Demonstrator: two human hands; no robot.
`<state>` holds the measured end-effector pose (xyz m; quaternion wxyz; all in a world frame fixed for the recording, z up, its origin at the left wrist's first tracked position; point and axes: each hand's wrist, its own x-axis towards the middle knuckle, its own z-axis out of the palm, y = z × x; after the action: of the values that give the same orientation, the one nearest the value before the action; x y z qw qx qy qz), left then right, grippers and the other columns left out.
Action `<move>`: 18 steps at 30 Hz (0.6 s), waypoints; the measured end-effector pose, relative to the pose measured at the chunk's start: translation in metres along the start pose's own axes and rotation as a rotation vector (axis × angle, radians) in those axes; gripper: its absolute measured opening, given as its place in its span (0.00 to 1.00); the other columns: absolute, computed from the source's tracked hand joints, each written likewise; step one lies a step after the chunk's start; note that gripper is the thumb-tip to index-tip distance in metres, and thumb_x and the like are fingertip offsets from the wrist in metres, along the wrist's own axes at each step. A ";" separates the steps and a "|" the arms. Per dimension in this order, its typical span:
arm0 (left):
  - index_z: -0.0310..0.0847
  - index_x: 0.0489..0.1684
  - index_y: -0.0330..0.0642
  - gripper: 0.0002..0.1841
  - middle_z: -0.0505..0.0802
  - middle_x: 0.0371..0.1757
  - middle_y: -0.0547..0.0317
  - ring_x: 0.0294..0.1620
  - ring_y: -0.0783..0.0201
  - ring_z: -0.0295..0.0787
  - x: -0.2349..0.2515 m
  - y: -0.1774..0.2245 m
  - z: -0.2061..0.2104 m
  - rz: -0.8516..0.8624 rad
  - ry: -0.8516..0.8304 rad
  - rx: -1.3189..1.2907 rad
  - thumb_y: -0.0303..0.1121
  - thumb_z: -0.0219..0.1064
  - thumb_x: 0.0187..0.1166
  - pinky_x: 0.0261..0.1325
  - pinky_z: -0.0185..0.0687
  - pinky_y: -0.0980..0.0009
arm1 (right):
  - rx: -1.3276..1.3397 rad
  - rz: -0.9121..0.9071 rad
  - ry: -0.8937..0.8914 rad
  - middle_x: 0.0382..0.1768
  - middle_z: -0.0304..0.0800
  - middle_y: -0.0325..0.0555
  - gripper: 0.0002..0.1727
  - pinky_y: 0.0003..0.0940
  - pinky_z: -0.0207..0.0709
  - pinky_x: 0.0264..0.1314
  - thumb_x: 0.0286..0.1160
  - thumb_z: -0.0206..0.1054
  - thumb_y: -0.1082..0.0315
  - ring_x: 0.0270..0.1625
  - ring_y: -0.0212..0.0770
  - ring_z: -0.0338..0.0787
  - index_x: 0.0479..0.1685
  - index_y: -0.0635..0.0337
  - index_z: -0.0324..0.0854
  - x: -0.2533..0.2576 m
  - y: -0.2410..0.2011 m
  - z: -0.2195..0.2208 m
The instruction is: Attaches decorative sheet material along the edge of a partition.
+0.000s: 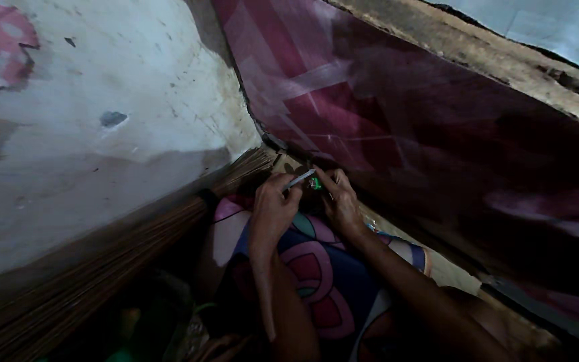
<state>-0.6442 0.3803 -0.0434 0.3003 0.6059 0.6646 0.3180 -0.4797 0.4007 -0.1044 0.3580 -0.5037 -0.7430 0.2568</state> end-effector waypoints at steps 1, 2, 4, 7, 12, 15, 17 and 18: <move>0.92 0.46 0.38 0.09 0.90 0.40 0.55 0.37 0.66 0.83 0.000 0.001 0.000 -0.018 -0.010 0.000 0.30 0.65 0.83 0.41 0.80 0.67 | -0.003 0.000 0.001 0.49 0.86 0.58 0.27 0.43 0.84 0.59 0.73 0.64 0.80 0.53 0.52 0.87 0.75 0.60 0.82 0.000 0.000 0.000; 0.92 0.44 0.38 0.09 0.90 0.38 0.56 0.35 0.67 0.82 0.000 0.001 0.000 -0.027 -0.014 0.001 0.31 0.66 0.83 0.40 0.78 0.67 | -0.005 0.002 0.000 0.49 0.86 0.58 0.27 0.43 0.84 0.59 0.73 0.64 0.81 0.53 0.52 0.87 0.75 0.61 0.82 0.000 -0.001 0.000; 0.91 0.43 0.39 0.09 0.89 0.37 0.57 0.34 0.67 0.81 0.001 0.000 0.001 -0.031 -0.026 -0.002 0.33 0.66 0.82 0.38 0.78 0.66 | -0.004 0.007 0.001 0.49 0.86 0.59 0.27 0.44 0.84 0.59 0.73 0.65 0.80 0.52 0.53 0.87 0.74 0.61 0.82 0.000 -0.001 0.000; 0.93 0.45 0.40 0.09 0.91 0.42 0.56 0.39 0.65 0.86 0.002 0.001 0.003 -0.038 -0.054 -0.022 0.35 0.68 0.82 0.44 0.82 0.63 | -0.004 0.018 -0.011 0.50 0.85 0.59 0.28 0.43 0.84 0.59 0.73 0.66 0.80 0.53 0.52 0.87 0.76 0.61 0.81 0.000 -0.001 -0.001; 0.93 0.43 0.40 0.09 0.91 0.41 0.55 0.39 0.65 0.86 0.003 0.004 0.005 -0.050 -0.069 -0.010 0.35 0.69 0.82 0.45 0.82 0.63 | 0.012 0.033 -0.007 0.51 0.86 0.60 0.27 0.44 0.84 0.59 0.73 0.66 0.79 0.54 0.53 0.88 0.76 0.61 0.81 0.000 -0.001 0.000; 0.92 0.44 0.39 0.09 0.92 0.42 0.53 0.41 0.61 0.87 0.005 0.007 0.006 -0.085 -0.088 0.025 0.35 0.69 0.83 0.47 0.83 0.59 | 0.016 0.042 -0.018 0.52 0.86 0.60 0.27 0.45 0.84 0.60 0.74 0.65 0.80 0.54 0.54 0.87 0.76 0.61 0.81 0.000 -0.001 0.000; 0.91 0.41 0.37 0.09 0.91 0.39 0.52 0.38 0.60 0.86 0.006 0.009 0.006 -0.103 -0.091 0.044 0.34 0.68 0.83 0.45 0.81 0.57 | 0.014 0.044 -0.021 0.51 0.86 0.60 0.27 0.45 0.84 0.59 0.73 0.65 0.80 0.54 0.54 0.88 0.76 0.61 0.81 0.001 -0.001 -0.001; 0.91 0.39 0.37 0.09 0.90 0.37 0.52 0.36 0.60 0.85 0.007 0.009 0.006 -0.105 -0.077 0.051 0.33 0.69 0.83 0.43 0.81 0.57 | 0.014 0.042 -0.019 0.50 0.86 0.59 0.27 0.45 0.84 0.58 0.73 0.65 0.80 0.53 0.53 0.87 0.75 0.61 0.81 0.001 -0.001 -0.002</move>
<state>-0.6348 0.3878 -0.0401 0.3265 0.5895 0.6910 0.2613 -0.4792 0.4011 -0.1021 0.3491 -0.5142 -0.7339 0.2740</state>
